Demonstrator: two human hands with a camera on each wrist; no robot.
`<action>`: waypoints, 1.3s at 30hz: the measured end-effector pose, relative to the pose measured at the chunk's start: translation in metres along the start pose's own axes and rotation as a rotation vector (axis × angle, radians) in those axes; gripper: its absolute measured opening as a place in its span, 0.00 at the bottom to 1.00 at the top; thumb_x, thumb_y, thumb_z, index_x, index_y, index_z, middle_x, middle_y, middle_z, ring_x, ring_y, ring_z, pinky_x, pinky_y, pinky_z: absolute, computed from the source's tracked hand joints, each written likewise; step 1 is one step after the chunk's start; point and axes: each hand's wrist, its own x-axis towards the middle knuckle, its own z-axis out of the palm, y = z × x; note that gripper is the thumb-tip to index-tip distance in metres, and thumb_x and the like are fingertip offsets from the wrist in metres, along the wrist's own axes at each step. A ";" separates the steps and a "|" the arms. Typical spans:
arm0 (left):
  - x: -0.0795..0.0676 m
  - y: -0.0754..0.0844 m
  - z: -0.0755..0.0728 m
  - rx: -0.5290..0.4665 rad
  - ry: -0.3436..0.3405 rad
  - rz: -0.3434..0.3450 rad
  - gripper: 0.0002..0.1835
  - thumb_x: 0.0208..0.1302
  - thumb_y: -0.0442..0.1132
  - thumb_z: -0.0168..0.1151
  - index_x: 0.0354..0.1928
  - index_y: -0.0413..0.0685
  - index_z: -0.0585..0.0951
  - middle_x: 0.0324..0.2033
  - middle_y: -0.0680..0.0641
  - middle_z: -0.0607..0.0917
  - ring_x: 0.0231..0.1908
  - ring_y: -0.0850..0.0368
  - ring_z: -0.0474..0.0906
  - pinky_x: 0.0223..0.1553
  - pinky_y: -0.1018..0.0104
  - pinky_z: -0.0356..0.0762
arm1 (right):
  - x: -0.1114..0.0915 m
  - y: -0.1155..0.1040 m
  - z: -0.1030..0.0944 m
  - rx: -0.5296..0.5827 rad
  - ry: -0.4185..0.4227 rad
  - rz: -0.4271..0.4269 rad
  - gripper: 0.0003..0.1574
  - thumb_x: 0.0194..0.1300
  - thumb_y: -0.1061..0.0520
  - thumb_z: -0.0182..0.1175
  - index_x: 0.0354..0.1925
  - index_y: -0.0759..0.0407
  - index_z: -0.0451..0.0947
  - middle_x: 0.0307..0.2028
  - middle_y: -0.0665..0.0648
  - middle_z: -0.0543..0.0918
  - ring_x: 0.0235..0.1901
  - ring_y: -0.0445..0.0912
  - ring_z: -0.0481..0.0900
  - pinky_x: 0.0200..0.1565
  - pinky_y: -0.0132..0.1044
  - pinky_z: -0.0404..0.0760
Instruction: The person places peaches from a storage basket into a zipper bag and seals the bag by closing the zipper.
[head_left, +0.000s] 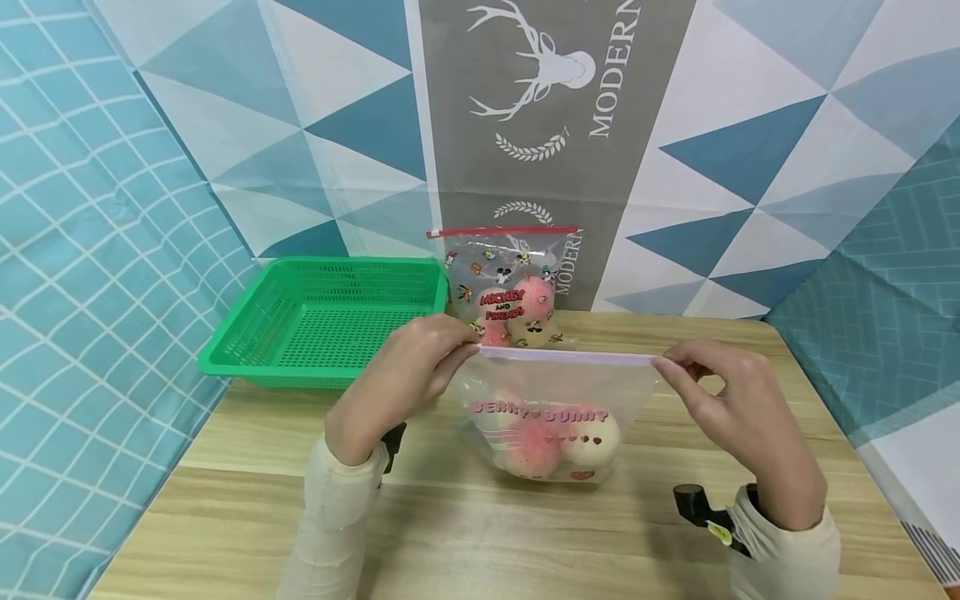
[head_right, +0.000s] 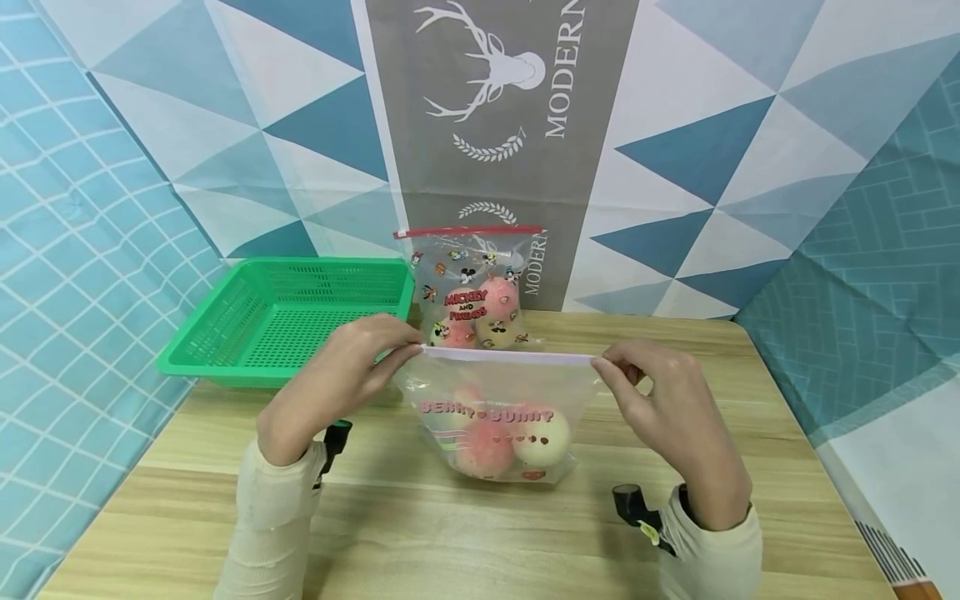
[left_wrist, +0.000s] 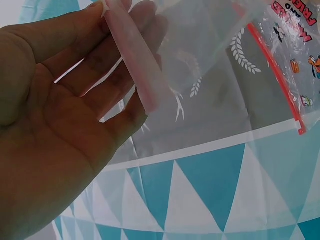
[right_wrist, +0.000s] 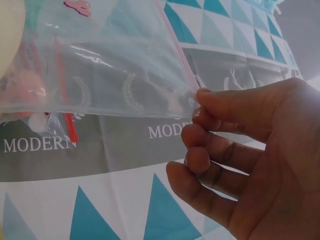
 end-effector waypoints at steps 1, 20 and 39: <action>0.000 0.000 0.000 0.002 0.000 -0.005 0.02 0.66 0.34 0.66 0.37 0.46 0.87 0.32 0.52 0.86 0.34 0.57 0.80 0.42 0.61 0.81 | 0.000 0.000 0.000 0.001 0.003 0.000 0.05 0.63 0.61 0.68 0.32 0.51 0.85 0.28 0.44 0.83 0.29 0.38 0.76 0.31 0.25 0.72; -0.005 -0.003 -0.007 0.050 -0.034 -0.054 0.04 0.67 0.35 0.65 0.40 0.42 0.84 0.34 0.50 0.82 0.35 0.55 0.75 0.39 0.63 0.79 | -0.002 0.011 -0.004 0.014 0.027 0.026 0.06 0.63 0.61 0.68 0.33 0.49 0.86 0.28 0.44 0.84 0.31 0.36 0.77 0.34 0.23 0.71; -0.007 -0.004 -0.013 0.029 -0.052 -0.081 0.05 0.70 0.37 0.63 0.41 0.44 0.84 0.35 0.52 0.81 0.35 0.58 0.75 0.38 0.65 0.78 | -0.009 0.023 -0.016 0.001 0.076 0.079 0.02 0.65 0.59 0.67 0.34 0.52 0.87 0.27 0.47 0.85 0.32 0.26 0.74 0.35 0.23 0.70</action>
